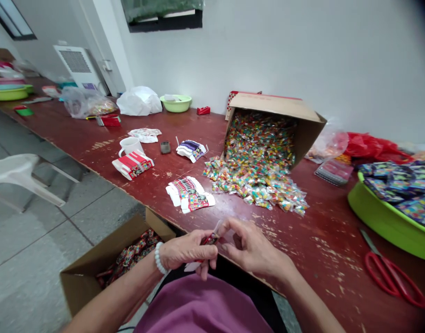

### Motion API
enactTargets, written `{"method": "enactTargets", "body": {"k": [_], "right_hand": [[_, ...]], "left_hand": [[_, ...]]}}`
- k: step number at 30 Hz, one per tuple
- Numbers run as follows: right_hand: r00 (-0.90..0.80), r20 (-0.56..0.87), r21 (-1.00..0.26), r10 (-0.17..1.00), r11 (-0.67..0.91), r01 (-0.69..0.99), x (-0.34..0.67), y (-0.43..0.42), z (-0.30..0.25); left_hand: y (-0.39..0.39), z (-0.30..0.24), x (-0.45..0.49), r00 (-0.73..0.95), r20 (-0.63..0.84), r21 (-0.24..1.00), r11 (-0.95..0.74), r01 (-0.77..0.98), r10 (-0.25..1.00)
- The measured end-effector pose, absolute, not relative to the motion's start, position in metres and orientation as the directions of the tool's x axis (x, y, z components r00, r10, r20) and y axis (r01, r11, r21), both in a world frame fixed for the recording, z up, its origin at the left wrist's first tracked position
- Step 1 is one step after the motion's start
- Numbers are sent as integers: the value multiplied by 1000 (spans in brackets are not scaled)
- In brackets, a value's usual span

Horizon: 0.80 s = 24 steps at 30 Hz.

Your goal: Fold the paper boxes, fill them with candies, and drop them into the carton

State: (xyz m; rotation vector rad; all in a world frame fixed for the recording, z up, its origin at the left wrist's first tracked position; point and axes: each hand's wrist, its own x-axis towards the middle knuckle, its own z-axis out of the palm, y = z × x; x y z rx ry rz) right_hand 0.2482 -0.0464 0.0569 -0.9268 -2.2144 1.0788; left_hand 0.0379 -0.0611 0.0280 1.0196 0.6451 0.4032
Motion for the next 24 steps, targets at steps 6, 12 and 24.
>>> {"method": "enactTargets", "body": {"k": [6,12,24], "right_hand": [[-726,9,-981,688,146,127,250,-48,49],[-740,55,-874,670,391,289,258,-48,59],[-662,86,-980,745,183,79,256,-54,55]], "left_hand": [[-67,29,47,800,-345,847,530,41,491],[-64,29,48,793,-338,886,455,87,507],[-56,37,52,625,-401,906,391,162,670]]}}
